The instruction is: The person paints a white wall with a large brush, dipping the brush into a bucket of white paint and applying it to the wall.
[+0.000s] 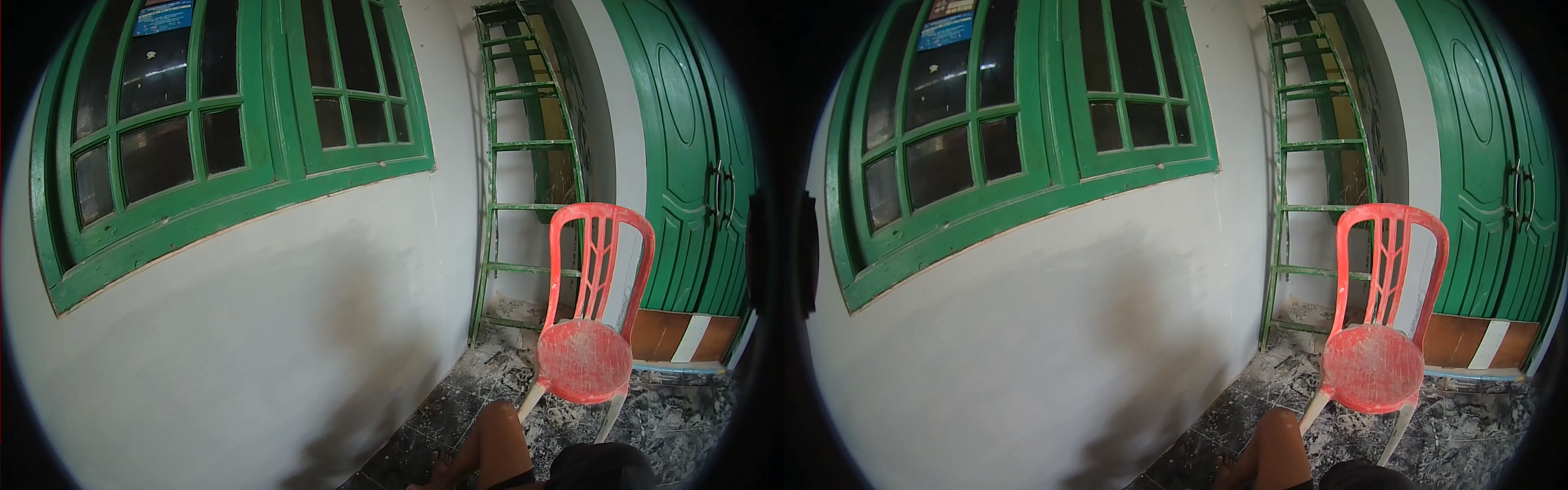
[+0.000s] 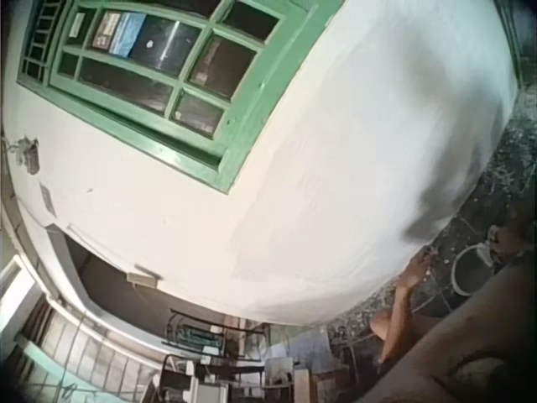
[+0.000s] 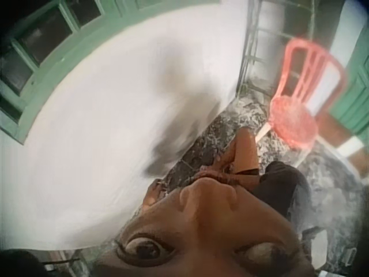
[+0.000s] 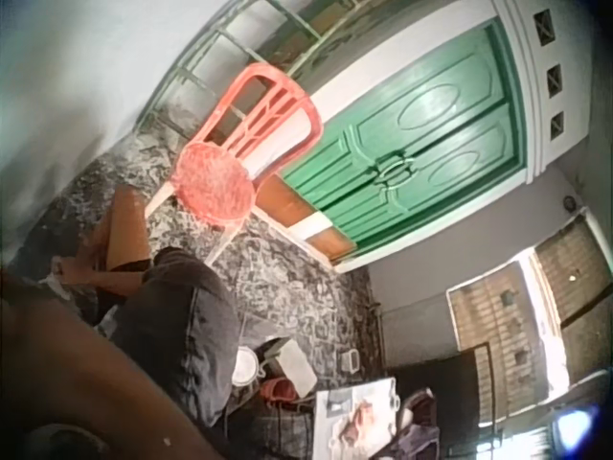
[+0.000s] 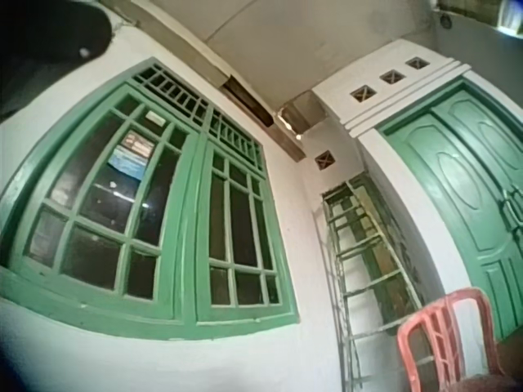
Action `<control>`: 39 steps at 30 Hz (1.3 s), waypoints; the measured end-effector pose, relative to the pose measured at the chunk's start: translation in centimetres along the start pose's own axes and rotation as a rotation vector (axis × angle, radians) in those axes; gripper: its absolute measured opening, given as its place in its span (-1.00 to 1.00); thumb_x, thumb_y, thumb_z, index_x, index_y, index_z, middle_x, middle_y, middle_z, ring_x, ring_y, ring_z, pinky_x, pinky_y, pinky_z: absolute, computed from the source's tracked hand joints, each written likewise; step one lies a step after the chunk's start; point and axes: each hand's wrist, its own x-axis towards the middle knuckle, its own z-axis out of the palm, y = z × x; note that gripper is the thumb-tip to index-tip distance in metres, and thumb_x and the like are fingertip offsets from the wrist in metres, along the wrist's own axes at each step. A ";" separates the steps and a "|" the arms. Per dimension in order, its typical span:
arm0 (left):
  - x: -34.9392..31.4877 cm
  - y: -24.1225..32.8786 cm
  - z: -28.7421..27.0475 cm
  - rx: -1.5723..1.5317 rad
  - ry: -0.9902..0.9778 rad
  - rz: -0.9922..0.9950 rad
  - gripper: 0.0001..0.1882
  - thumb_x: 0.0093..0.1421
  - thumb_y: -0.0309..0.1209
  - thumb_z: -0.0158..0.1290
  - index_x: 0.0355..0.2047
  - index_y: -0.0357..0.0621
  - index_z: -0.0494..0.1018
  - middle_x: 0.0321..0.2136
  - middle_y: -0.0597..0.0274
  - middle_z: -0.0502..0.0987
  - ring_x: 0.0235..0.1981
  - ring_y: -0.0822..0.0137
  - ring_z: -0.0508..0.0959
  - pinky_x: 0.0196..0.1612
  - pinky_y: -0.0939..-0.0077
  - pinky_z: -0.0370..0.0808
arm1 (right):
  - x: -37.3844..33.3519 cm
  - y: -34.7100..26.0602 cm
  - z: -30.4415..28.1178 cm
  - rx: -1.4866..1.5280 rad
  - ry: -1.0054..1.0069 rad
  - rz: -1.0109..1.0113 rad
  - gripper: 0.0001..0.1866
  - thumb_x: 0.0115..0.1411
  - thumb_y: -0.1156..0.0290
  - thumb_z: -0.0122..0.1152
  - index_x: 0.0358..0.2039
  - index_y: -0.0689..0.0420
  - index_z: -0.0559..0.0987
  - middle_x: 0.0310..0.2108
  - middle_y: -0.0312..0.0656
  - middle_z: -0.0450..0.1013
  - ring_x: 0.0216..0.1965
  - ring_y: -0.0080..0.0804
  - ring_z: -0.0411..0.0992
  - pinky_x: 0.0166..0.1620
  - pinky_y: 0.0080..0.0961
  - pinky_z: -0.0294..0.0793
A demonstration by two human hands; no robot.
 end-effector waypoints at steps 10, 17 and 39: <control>0.3 -3.7 -1.0 -0.052 -0.015 0.118 -0.66 0.32 -0.17 -0.08 -0.13 -0.23 0.38 -0.33 0.16 0.51 -0.28 0.27 0.51 -0.16 0.38 0.45 | 5.0 9.4 5.4 0.467 -0.092 -0.179 -0.54 0.34 0.11 -0.06 0.06 0.20 0.44 -0.17 -0.02 0.52 -0.17 -0.18 0.48 -0.04 -0.24 0.38; 0.5 -2.0 -0.4 0.366 -0.061 0.349 -0.52 0.34 -0.03 -0.11 -0.05 -0.24 0.39 -0.25 0.10 0.53 -0.24 0.21 0.53 -0.14 0.37 0.43 | 0.2 1.3 0.6 0.213 0.067 0.118 -0.47 0.12 -0.13 0.25 -0.01 -0.08 0.49 -0.24 -0.18 0.46 -0.23 -0.39 0.44 -0.15 -0.30 0.37; 2.7 -5.4 -1.1 0.161 0.023 0.003 -0.67 0.37 -0.24 -0.16 -0.03 -0.22 0.39 -0.19 0.09 0.56 -0.21 0.23 0.55 -0.11 0.31 0.46 | 2.1 5.7 3.1 0.208 0.310 -0.044 -0.72 0.08 0.13 0.25 -0.38 0.09 0.60 -0.59 -0.11 0.52 -0.53 -0.15 0.53 -0.42 -0.26 0.48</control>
